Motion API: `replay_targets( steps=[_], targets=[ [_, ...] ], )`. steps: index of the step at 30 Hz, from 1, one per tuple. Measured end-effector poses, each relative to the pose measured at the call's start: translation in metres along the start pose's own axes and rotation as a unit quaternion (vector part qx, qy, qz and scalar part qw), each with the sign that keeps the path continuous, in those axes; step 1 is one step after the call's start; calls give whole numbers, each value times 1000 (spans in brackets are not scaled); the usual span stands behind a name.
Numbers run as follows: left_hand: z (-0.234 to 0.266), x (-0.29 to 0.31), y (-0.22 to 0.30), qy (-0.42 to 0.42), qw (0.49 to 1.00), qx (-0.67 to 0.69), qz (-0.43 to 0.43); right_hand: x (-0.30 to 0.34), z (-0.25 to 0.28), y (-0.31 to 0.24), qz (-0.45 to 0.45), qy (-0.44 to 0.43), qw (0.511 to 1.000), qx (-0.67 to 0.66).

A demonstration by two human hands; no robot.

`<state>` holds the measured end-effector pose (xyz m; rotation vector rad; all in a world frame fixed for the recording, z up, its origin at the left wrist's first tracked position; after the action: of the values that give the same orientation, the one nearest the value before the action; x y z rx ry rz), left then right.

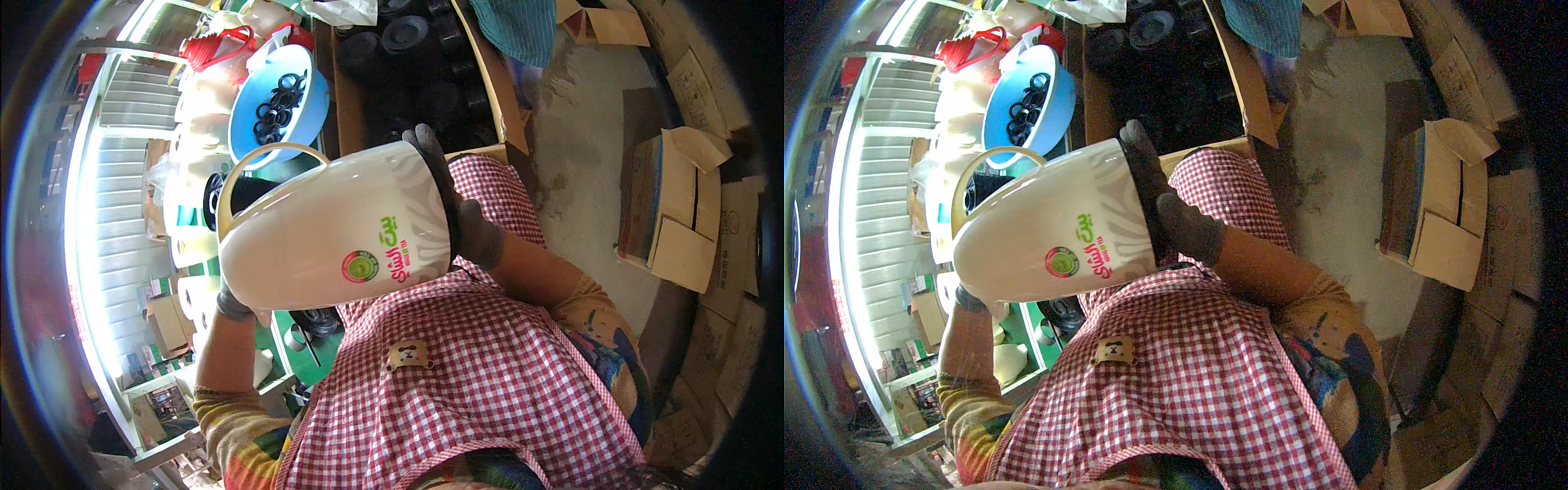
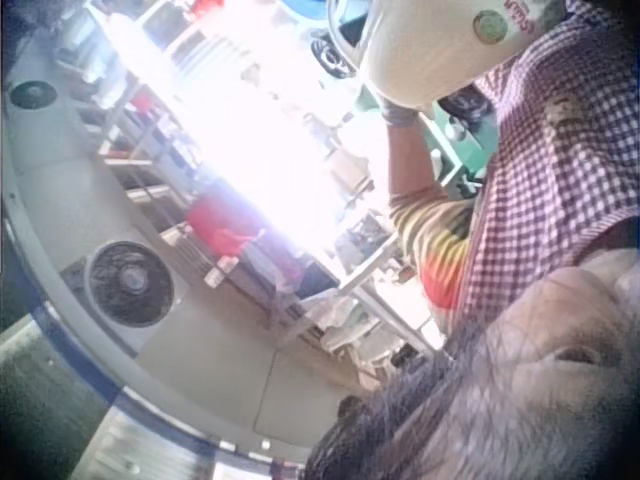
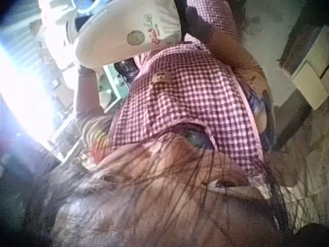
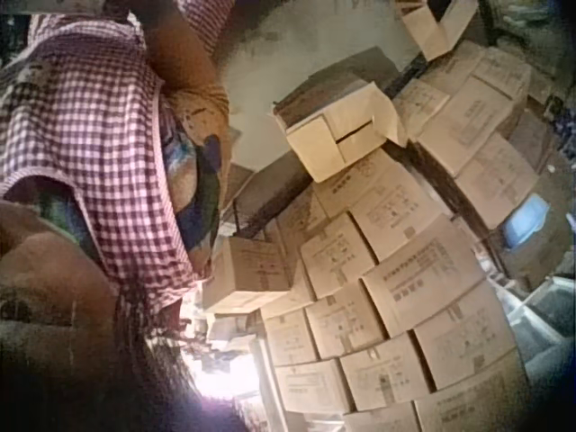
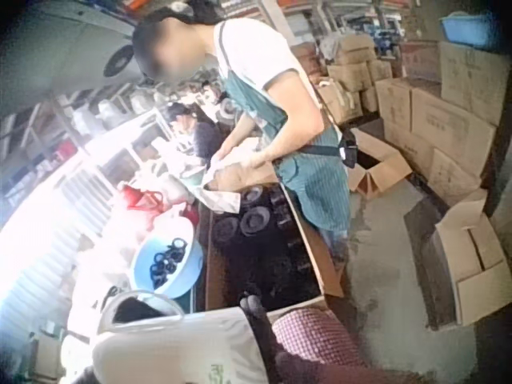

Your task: The person assembles white electric kettles by placing black lids onto the kettle bodies. They pick up each kettle, align and press the lid into place, then set the finished unit aside on the table.

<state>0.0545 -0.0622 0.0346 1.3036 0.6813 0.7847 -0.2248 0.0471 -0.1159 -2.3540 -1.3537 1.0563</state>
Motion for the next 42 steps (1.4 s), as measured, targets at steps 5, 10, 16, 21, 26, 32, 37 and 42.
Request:
replay_targets(
  steps=[5,10,16,21,26,32,37,42],
  targets=[
    [-41,-8,48,2,956,-271,-109,-13,19,11,-117,-41,992,-17],
    [-21,-2,49,33,965,-229,-121,-10,9,17,-234,-73,949,-199],
    [-7,20,1,119,989,92,-6,-1,-10,10,-128,-62,990,11],
    [-68,9,58,-47,844,-461,-272,-2,-7,32,-226,-38,971,-70],
    [-33,14,-23,83,991,92,-52,3,7,-11,-294,-81,938,-167],
    [-59,15,-132,148,931,327,-60,-29,-23,-81,-213,-39,894,392],
    [-85,16,-127,-88,987,129,-46,-62,-26,-113,12,-238,845,478],
    [-63,45,-137,-224,875,417,102,-48,-69,-84,109,-401,656,630]
  ],
)
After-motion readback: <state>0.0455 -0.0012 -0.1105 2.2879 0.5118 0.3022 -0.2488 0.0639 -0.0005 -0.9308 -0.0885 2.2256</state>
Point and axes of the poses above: each hand's wrist, its own x-axis away from the middle knuckle, its own z-axis out of the back of the hand, y = z × x, the point moved 2 cm from there along -x, towards the middle knuckle, and after that the axes turned 11 degrees about x, right-handed, at the moved point
